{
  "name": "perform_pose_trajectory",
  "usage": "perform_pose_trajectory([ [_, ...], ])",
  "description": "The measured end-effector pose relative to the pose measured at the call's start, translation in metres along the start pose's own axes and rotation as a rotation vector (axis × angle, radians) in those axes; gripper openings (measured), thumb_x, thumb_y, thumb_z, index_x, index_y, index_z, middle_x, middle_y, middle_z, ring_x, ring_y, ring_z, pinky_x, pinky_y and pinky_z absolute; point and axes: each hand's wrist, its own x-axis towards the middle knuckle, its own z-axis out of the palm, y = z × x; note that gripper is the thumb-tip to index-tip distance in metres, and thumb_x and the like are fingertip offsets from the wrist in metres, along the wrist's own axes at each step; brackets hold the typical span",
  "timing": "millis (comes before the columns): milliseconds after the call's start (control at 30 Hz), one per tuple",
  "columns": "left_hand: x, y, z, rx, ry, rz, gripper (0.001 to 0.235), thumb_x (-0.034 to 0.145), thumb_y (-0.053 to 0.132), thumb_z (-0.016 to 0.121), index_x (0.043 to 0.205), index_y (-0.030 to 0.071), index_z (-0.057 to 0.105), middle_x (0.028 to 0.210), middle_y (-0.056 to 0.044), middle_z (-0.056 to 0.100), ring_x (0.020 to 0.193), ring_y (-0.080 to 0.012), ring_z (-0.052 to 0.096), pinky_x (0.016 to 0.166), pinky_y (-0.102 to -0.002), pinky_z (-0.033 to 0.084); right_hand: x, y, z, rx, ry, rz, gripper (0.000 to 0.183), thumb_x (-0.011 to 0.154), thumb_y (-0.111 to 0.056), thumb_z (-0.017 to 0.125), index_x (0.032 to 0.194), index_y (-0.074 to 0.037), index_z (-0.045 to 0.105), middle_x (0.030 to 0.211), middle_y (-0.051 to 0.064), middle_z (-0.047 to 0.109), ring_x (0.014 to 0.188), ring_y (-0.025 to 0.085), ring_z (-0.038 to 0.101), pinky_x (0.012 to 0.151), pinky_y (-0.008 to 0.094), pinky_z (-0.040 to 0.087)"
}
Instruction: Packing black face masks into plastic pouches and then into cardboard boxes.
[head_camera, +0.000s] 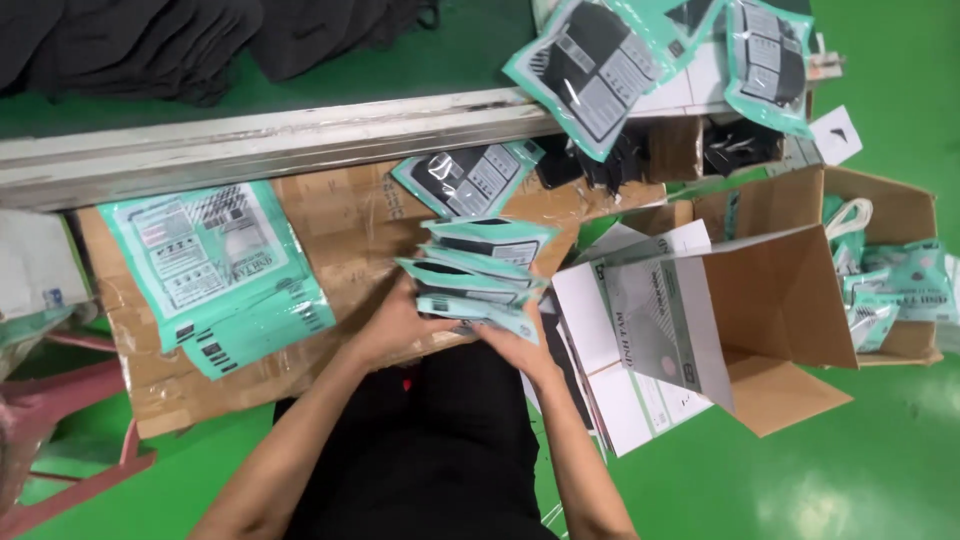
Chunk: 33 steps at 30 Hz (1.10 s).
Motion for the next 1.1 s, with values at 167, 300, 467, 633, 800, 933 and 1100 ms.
perform_pose_trajectory([
  [167,0.008,0.06,0.054,0.229,-0.186,0.236,0.108,0.071,0.013,0.09,0.156,0.001,0.025,0.152,-0.022,0.039,0.14,-0.0312,0.041,0.114,-0.044,0.038,-0.026,-0.002,-0.083,-0.095,0.287,0.115,0.092,0.069,-0.036,0.09,0.14,0.001,0.046,0.133,0.017,0.059,0.124,0.03,0.06,0.109,0.041,0.048],
  [300,0.039,0.098,0.149,0.185,-0.46,0.564,0.087,0.088,0.015,0.074,0.16,0.004,0.027,0.165,-0.018,0.033,0.154,-0.0333,0.035,0.127,-0.043,0.03,-0.075,-0.096,-0.255,-0.163,0.514,0.187,0.078,0.078,-0.034,0.087,0.141,-0.001,0.055,0.133,0.011,0.062,0.121,0.024,0.061,0.108,0.041,0.051],
  [467,0.059,0.086,0.249,0.318,-0.61,0.748,0.07,0.085,0.011,0.07,0.15,0.0,0.045,0.154,-0.021,0.042,0.142,-0.037,0.044,0.116,-0.043,0.04,-0.129,-0.099,-0.415,0.159,0.488,0.144,0.065,0.084,-0.026,0.078,0.141,-0.003,0.056,0.129,0.009,0.064,0.121,0.022,0.062,0.106,0.037,0.049],
  [633,0.159,0.162,0.165,0.769,0.198,0.836,0.037,0.09,0.03,0.083,0.114,0.005,0.07,0.123,-0.012,0.066,0.121,-0.0359,0.059,0.103,-0.054,0.043,-0.049,0.011,-0.408,-0.474,0.0,0.583,0.065,0.071,-0.018,0.075,0.131,0.002,0.062,0.124,0.012,0.07,0.114,0.02,0.063,0.103,0.037,0.045],
  [800,0.265,0.13,0.081,1.055,0.408,0.722,0.097,0.084,0.03,0.092,0.152,-0.007,0.032,0.138,-0.024,0.048,0.132,-0.0416,0.042,0.11,-0.062,0.031,-0.024,0.213,-0.375,-0.37,-0.138,0.811,0.041,0.078,-0.021,0.073,0.112,0.001,0.072,0.101,0.014,0.074,0.092,0.024,0.069,0.082,0.037,0.056],
  [933,0.234,0.137,0.084,0.911,0.401,0.792,0.085,0.083,0.015,0.092,0.146,-0.003,0.039,0.133,-0.021,0.053,0.124,-0.0371,0.052,0.109,-0.053,0.037,0.006,0.219,-0.329,-1.268,-0.227,0.664,0.021,0.083,-0.024,0.072,0.092,-0.005,0.075,0.089,0.02,0.076,0.082,0.033,0.074,0.07,0.042,0.059],
  [1100,0.165,0.131,0.169,0.149,0.142,0.55,0.068,0.096,0.017,0.079,0.149,0.002,0.037,0.125,-0.012,0.053,0.116,-0.0254,0.058,0.1,-0.039,0.05,-0.001,-0.078,-0.306,-0.568,0.139,0.452,0.04,0.096,-0.038,0.066,0.119,-0.007,0.056,0.117,0.013,0.065,0.108,0.029,0.064,0.088,0.04,0.055],
])
